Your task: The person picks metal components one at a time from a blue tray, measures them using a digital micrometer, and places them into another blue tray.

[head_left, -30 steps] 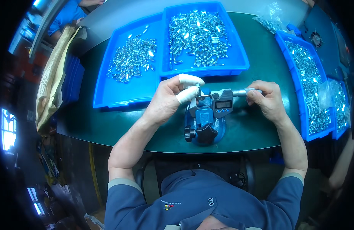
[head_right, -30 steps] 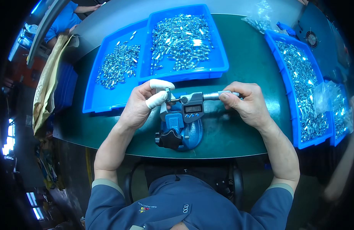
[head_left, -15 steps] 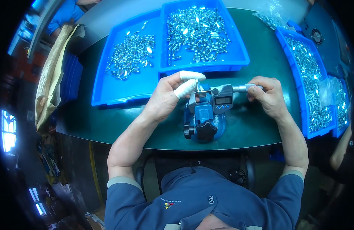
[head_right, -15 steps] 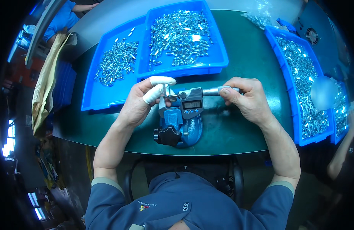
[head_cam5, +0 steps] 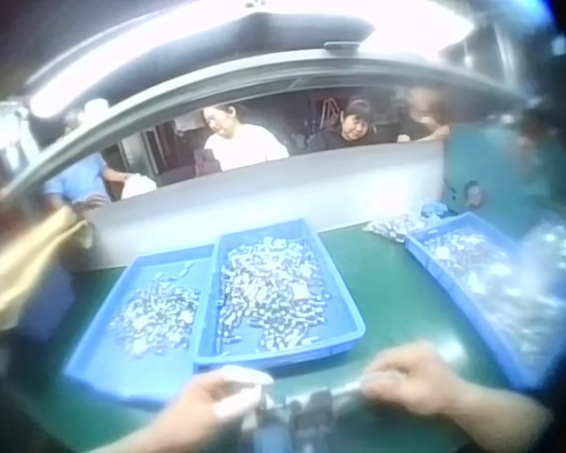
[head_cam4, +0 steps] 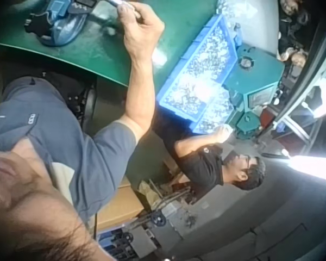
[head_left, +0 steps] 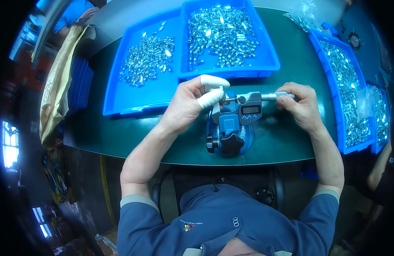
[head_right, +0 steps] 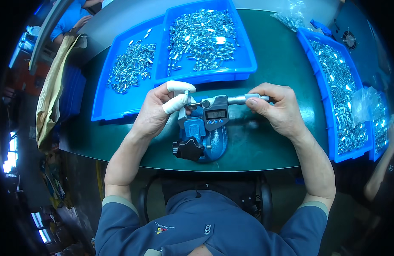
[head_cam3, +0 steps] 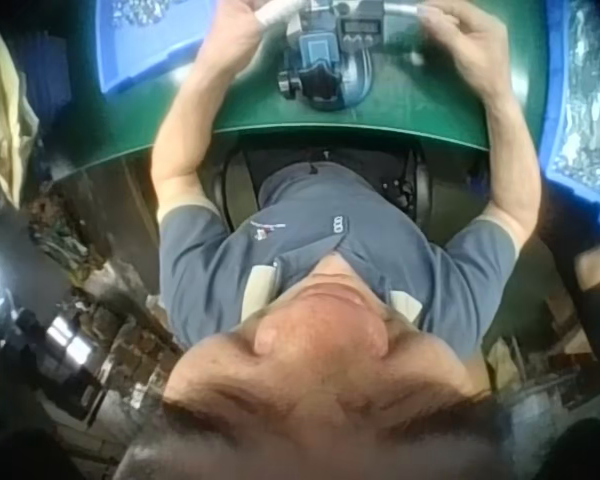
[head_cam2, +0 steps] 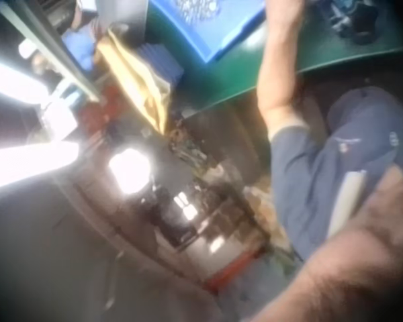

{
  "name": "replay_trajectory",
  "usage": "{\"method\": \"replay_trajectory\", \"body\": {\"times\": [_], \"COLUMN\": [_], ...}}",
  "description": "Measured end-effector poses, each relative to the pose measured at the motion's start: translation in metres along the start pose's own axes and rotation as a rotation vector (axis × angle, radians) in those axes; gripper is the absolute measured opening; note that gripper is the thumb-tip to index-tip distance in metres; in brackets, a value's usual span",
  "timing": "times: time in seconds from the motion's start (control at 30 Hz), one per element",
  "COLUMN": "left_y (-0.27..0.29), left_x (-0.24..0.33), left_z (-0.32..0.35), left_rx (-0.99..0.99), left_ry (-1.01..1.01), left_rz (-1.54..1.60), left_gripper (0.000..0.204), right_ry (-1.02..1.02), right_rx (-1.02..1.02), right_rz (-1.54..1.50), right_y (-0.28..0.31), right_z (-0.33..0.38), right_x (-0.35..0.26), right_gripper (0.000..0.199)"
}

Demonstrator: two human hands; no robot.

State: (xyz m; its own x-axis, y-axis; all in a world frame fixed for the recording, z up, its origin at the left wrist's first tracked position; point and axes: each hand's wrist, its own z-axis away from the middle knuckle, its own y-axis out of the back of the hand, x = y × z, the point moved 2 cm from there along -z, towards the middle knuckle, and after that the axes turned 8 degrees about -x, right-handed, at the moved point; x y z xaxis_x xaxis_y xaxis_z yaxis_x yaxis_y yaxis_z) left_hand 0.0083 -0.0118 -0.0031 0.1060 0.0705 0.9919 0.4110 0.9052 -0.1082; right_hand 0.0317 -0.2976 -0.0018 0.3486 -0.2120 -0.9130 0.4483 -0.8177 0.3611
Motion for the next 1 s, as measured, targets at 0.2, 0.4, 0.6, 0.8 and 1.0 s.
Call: {"method": "replay_trajectory", "body": {"times": [0.2,0.4,0.6,0.8,1.0], "left_y": [-0.0038,-0.0029,-0.0050,-0.0041,-0.0022], "left_x": [0.0014,-0.0005,0.0014,0.0022,0.0018], "left_z": [-0.0001,0.0005,0.0011,0.0000,0.0005], "left_rx": [0.030,0.035,0.055,0.043,0.006], "left_ry": [-0.011,-0.024,-0.009,-0.004,0.035], "left_rz": [-0.016,-0.017,-0.015,-0.008,-0.027], "left_gripper": [0.023,0.024,0.026,0.025,0.024], "right_ry": [-0.040,-0.035,-0.029,-0.040,-0.019], "right_rx": [-0.005,-0.003,-0.009,-0.025,-0.015], "right_rz": [-0.028,-0.027,-0.032,-0.076,-0.049], "right_y": [-0.0009,-0.0012,-0.0011,0.0012,-0.0007], "right_z": [-0.0003,-0.0001,-0.0005,0.0001,0.0008], "right_x": [0.0036,0.0035,0.0036,0.0050,-0.0003], "right_gripper": [0.033,0.033,0.032,0.029,0.025]}}
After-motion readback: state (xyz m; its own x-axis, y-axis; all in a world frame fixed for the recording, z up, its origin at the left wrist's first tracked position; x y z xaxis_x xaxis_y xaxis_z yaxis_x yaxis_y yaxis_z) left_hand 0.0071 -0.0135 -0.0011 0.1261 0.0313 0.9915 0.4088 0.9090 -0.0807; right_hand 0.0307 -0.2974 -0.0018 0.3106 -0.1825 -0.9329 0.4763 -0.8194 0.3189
